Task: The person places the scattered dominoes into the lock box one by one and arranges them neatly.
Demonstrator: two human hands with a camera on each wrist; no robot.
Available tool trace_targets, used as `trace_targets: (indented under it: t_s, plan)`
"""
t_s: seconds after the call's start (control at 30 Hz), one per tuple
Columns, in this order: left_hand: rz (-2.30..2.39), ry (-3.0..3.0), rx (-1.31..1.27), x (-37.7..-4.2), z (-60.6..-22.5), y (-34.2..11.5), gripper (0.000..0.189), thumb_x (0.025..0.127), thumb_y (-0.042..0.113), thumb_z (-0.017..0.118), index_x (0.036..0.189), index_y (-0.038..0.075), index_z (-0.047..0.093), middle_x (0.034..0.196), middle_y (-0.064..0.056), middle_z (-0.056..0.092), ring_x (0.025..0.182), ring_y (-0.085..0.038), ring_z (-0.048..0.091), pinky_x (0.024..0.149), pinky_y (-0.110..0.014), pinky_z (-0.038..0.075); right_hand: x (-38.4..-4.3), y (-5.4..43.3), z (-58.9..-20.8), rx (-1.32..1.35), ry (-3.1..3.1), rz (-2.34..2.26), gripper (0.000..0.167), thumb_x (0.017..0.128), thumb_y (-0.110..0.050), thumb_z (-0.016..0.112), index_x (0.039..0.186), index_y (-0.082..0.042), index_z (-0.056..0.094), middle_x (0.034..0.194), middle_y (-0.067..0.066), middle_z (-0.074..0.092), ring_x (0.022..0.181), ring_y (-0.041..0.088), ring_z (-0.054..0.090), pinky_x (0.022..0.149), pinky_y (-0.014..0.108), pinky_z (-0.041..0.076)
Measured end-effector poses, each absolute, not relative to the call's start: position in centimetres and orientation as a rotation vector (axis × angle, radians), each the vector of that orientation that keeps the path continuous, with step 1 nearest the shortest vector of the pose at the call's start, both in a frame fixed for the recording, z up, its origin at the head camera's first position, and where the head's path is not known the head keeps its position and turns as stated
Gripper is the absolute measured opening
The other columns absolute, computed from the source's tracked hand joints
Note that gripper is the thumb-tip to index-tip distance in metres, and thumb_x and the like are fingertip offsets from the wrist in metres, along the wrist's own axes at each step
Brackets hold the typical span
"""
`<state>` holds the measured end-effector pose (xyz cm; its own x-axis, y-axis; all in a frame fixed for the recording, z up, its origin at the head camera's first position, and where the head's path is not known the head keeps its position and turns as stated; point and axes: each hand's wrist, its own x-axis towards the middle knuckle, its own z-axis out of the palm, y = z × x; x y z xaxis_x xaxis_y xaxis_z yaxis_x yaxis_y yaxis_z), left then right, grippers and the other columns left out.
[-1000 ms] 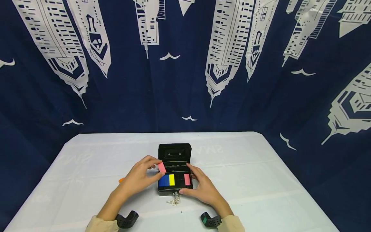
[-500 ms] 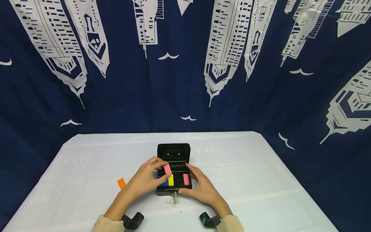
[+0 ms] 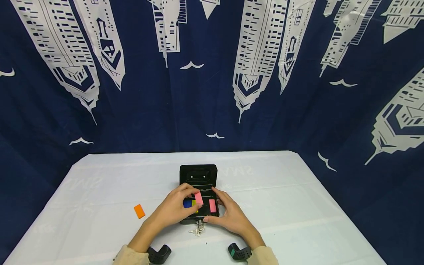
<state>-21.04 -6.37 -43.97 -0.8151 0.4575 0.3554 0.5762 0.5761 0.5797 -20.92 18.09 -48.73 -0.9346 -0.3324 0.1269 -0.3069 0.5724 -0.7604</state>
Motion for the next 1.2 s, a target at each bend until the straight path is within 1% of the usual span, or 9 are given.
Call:
trace_targets:
  t_s: [0.2, 0.37, 0.6, 0.83, 1.0, 1.2]
  plan:
    - [-1.025, -2.673, -0.880, -21.2, -44.4, -5.7, 0.043, 0.092, 0.030, 0.078, 0.126, 0.006, 0.071, 0.113, 0.006, 0.063, 0.100, -0.013, 0.062, 0.087, -0.032, 0.057, -20.9, 18.2, -48.7, -0.557, 2.754, -1.317, 0.105, 0.075, -0.061, 0.086, 0.161, -0.030, 0.034, 0.160, 0.001, 0.042, 0.132, 0.025, 0.059, 0.110, 0.050, 0.049]
    - [-1.002, -2.683, -0.899, -21.5, -44.5, -5.3, 0.043, 0.091, 0.030, 0.079, 0.126, 0.007, 0.071, 0.115, 0.004, 0.063, 0.101, -0.013, 0.063, 0.089, -0.033, 0.058, -20.9, 18.2, -48.7, -0.547, 2.765, -1.296, 0.105, 0.076, -0.061, 0.085, 0.161, -0.031, 0.033, 0.161, 0.001, 0.041, 0.133, 0.026, 0.059, 0.109, 0.050, 0.049]
    - [-0.964, -2.701, -0.909, -21.8, -44.9, -4.8, 0.042, 0.091, 0.031, 0.080, 0.125, 0.007, 0.071, 0.116, 0.002, 0.062, 0.099, -0.013, 0.060, 0.087, -0.035, 0.056, -20.9, 18.2, -48.7, -0.558, 2.769, -1.296, 0.104, 0.076, -0.061, 0.085, 0.161, -0.030, 0.034, 0.161, 0.001, 0.041, 0.132, 0.026, 0.060, 0.109, 0.049, 0.050]
    - [-0.937, -2.710, -0.938, -22.1, -45.2, -4.2, 0.041, 0.091, 0.030, 0.079, 0.124, 0.006, 0.072, 0.116, -0.001, 0.064, 0.103, -0.018, 0.063, 0.091, -0.042, 0.056, -20.8, 18.1, -48.7, -0.559, 2.750, -1.319, 0.105, 0.076, -0.060, 0.086, 0.161, -0.029, 0.034, 0.161, 0.001, 0.041, 0.132, 0.026, 0.059, 0.110, 0.051, 0.048]
    - [-0.917, -2.724, -0.951, -22.3, -45.3, -3.9, 0.041, 0.090, 0.029, 0.080, 0.123, 0.006, 0.072, 0.114, -0.002, 0.065, 0.103, -0.019, 0.063, 0.091, -0.043, 0.056, -20.8, 18.1, -48.7, -0.576, 2.748, -1.333, 0.104, 0.076, -0.058, 0.086, 0.161, -0.028, 0.034, 0.161, 0.002, 0.041, 0.132, 0.026, 0.060, 0.110, 0.052, 0.048]
    - [-0.910, -2.758, -0.944, -22.3, -45.3, -3.7, 0.040, 0.088, 0.024, 0.081, 0.122, 0.006, 0.072, 0.115, -0.004, 0.066, 0.111, -0.024, 0.064, 0.097, -0.047, 0.056, -20.9, 18.1, -48.6, -0.565, 2.750, -1.321, 0.105, 0.076, -0.060, 0.086, 0.161, -0.028, 0.035, 0.161, 0.001, 0.041, 0.132, 0.025, 0.059, 0.111, 0.050, 0.048]
